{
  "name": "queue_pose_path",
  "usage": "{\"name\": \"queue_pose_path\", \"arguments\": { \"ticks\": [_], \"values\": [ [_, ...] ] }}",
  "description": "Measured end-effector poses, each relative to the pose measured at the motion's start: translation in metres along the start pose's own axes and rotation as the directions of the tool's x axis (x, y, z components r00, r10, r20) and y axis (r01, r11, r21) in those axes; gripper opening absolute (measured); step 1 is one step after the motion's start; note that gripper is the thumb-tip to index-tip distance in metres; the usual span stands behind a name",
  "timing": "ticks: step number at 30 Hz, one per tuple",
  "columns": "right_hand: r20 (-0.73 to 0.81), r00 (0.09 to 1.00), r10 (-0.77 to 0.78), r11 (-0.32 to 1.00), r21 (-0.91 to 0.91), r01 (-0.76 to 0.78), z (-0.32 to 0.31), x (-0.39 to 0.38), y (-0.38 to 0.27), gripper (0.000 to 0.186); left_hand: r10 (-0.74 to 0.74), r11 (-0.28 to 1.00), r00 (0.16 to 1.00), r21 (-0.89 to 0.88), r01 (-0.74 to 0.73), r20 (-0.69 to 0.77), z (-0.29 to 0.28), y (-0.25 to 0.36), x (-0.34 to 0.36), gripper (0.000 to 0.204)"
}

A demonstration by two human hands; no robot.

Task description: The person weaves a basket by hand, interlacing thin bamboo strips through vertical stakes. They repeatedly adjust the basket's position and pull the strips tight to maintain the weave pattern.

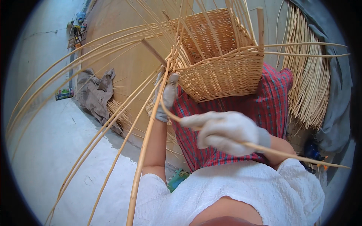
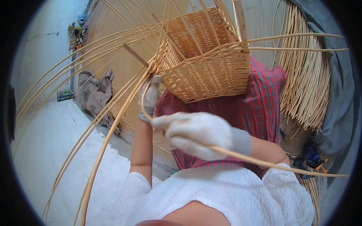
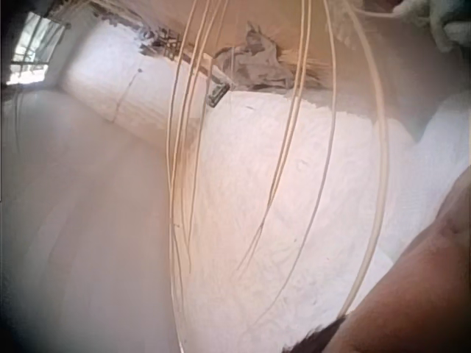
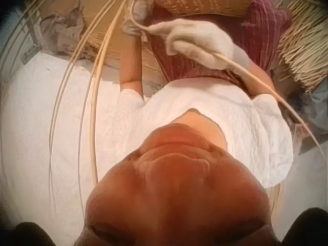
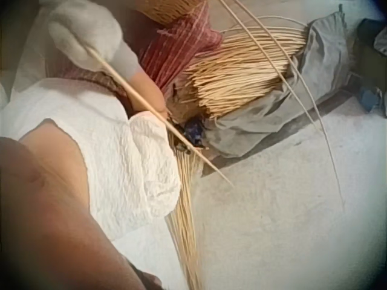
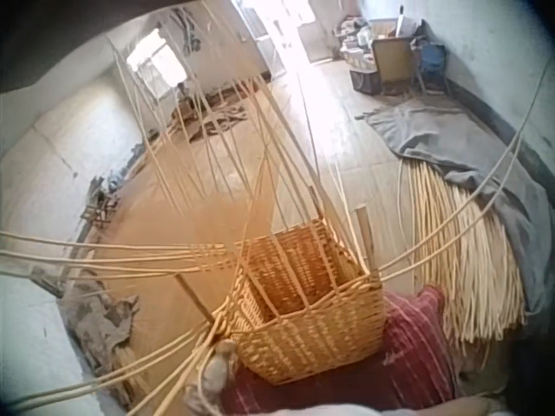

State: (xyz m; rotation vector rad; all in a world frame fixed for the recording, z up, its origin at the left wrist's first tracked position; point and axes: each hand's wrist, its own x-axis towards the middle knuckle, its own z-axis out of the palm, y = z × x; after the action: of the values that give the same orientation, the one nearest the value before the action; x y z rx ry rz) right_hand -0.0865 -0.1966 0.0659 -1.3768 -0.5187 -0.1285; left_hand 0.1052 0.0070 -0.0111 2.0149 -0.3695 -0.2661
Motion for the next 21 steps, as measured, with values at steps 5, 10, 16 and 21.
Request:
{"name": "queue_pose_path", "arguments": {
  "ticks": [5,10,16,21],
  "values": [
    [0.041,0.993,0.109,0.993,0.050,-0.111,-0.022,-0.025,-0.021,0.025,-0.127,0.924,0.989,-0.372,0.087,-0.082,0.032,0.011,-0.014,0.047],
    [0.177,0.978,0.108,0.994,-0.034,-0.104,0.009,-0.022,-0.023,0.017,-0.286,0.958,0.941,-0.087,0.274,-0.179,0.023,0.001,-0.031,0.041],
    [0.077,0.996,0.037,0.986,-0.166,-0.024,0.030,-0.025,-0.017,0.010,-0.274,0.961,0.951,-0.004,0.277,-0.144,0.020,0.023,-0.030,0.050],
    [0.091,0.996,0.018,0.981,-0.194,0.000,0.046,-0.009,-0.012,0.016,-0.264,0.940,0.960,0.199,0.278,-0.094,0.008,0.014,-0.021,0.062]
  ]
}}
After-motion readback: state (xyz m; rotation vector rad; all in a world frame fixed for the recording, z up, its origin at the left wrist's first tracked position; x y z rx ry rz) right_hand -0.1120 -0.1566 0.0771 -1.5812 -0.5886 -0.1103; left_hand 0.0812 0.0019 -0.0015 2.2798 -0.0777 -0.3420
